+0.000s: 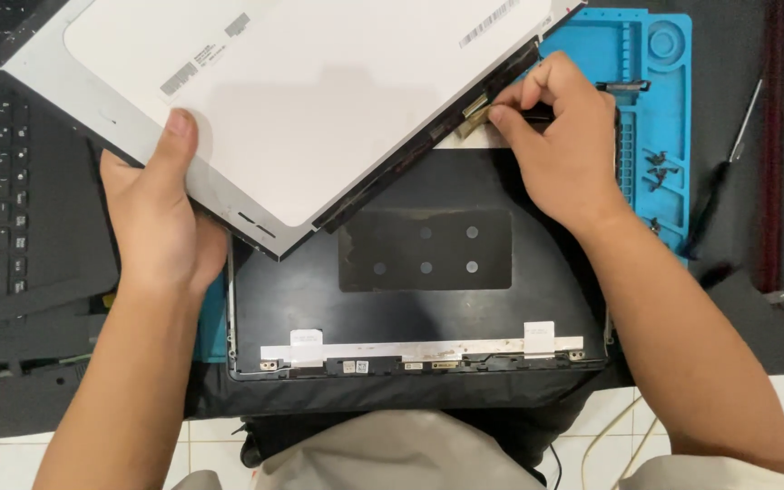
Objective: The person works on a laptop with its display bezel removed, using a long screwdriver to unscrew and pry the old LCD panel from the lid assembly. They lift the old panel away, then position and press a new replacement panel into the lid frame on a blue repair mat.
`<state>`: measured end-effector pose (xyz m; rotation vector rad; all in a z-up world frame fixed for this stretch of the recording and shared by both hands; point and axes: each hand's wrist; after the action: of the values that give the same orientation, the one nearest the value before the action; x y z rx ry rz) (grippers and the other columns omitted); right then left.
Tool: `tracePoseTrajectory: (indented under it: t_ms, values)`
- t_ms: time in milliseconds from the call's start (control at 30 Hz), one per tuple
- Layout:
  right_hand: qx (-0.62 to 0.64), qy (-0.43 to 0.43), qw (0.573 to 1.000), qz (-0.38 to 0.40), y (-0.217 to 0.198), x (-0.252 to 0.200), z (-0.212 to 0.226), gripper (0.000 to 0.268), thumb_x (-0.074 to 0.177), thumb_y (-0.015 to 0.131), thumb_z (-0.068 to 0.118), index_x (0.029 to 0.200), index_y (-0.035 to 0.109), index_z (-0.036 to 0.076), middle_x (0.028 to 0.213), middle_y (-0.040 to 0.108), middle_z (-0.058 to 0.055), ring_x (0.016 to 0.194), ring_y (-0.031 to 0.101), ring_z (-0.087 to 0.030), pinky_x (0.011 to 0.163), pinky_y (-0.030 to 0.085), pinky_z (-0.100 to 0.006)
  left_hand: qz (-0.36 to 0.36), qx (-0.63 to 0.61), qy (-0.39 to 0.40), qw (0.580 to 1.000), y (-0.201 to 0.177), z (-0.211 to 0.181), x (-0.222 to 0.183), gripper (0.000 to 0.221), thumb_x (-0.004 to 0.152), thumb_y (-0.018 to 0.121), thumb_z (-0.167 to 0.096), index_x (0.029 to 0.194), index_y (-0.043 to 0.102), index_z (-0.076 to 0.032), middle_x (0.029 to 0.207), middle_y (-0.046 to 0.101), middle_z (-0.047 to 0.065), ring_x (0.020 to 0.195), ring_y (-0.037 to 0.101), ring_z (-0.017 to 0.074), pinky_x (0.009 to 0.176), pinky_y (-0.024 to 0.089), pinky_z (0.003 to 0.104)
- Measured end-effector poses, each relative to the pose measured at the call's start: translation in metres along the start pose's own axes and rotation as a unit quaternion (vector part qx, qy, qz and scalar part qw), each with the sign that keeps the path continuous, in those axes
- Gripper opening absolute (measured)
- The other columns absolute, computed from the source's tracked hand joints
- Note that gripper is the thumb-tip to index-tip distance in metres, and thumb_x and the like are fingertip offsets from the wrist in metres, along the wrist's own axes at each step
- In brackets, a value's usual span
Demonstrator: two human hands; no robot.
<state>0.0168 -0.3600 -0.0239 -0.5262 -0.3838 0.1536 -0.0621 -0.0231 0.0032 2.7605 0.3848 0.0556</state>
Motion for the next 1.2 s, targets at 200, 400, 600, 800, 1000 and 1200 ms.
tracePoseTrajectory:
  t_ms: [200, 400, 600, 800, 1000, 1200]
  values:
    - [-0.046, -0.023, 0.999, 0.004, -0.002, 0.0, -0.002, 0.027, 0.099, 0.074, 0.0, 0.094, 0.048, 0.003, 0.101, 0.076, -0.01, 0.096, 0.075, -0.02, 0.086, 0.057, -0.031, 0.004, -0.027, -0.043, 0.999, 0.006, -0.007, -0.007, 0.058, 0.104, 0.065, -0.015, 0.153, 0.038, 0.003, 0.147, 0.056, 0.02, 0.139, 0.058, 0.0312, 0.119, 0.05, 0.047]
    - [-0.128, -0.08, 0.988, -0.021, -0.001, -0.001, 0.001, 0.02, 0.097, 0.081, 0.002, 0.094, 0.061, 0.002, 0.099, 0.072, -0.01, 0.095, 0.069, -0.027, 0.085, 0.053, -0.037, 0.037, -0.031, -0.012, 0.999, -0.004, 0.001, -0.009, 0.059, 0.108, 0.066, -0.015, 0.155, 0.039, 0.005, 0.149, 0.055, 0.02, 0.14, 0.057, 0.031, 0.123, 0.047, 0.048]
    - [-0.212, -0.162, 0.963, -0.039, 0.001, -0.007, -0.01, 0.013, 0.094, 0.082, 0.001, 0.101, 0.072, 0.007, 0.103, 0.071, -0.005, 0.1, 0.063, -0.027, 0.089, 0.05, -0.04, 0.0, 0.006, -0.011, 1.0, 0.003, 0.001, -0.017, 0.063, 0.103, 0.07, -0.023, 0.151, 0.04, 0.005, 0.146, 0.056, 0.021, 0.139, 0.057, 0.0316, 0.12, 0.048, 0.049]
    - [-0.295, -0.247, 0.923, -0.017, -0.008, -0.007, -0.003, 0.012, 0.094, 0.081, 0.003, 0.104, 0.077, 0.008, 0.107, 0.071, 0.0, 0.102, 0.063, -0.022, 0.087, 0.044, -0.038, -0.006, -0.024, -0.01, 1.0, 0.006, 0.007, -0.022, 0.066, 0.104, 0.071, -0.025, 0.153, 0.039, 0.005, 0.145, 0.055, 0.022, 0.138, 0.055, 0.0315, 0.12, 0.046, 0.049]
    - [-0.319, -0.289, 0.902, 0.01, -0.012, 0.0, 0.015, 0.016, 0.089, 0.081, 0.004, 0.104, 0.076, 0.006, 0.107, 0.07, -0.002, 0.102, 0.064, -0.023, 0.084, 0.045, -0.038, -0.011, -0.032, -0.025, 0.999, 0.009, 0.005, -0.024, 0.059, 0.104, 0.066, -0.024, 0.149, 0.039, 0.005, 0.143, 0.055, 0.023, 0.135, 0.058, 0.0317, 0.116, 0.05, 0.049]
    - [-0.337, -0.323, 0.884, 0.004, -0.011, 0.0, 0.013, 0.016, 0.088, 0.078, -0.002, 0.101, 0.075, 0.007, 0.104, 0.071, -0.002, 0.101, 0.067, -0.022, 0.088, 0.049, -0.038, 0.002, -0.032, -0.015, 0.999, 0.005, 0.007, -0.025, 0.053, 0.108, 0.065, -0.023, 0.147, 0.045, 0.007, 0.141, 0.059, 0.023, 0.134, 0.06, 0.0326, 0.117, 0.051, 0.05]
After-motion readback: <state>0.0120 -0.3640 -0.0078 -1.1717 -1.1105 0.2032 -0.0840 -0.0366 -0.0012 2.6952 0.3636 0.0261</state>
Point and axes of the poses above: each hand's wrist, its own x-axis towards the middle knuckle, its own y-axis out of the palm, z = x × y
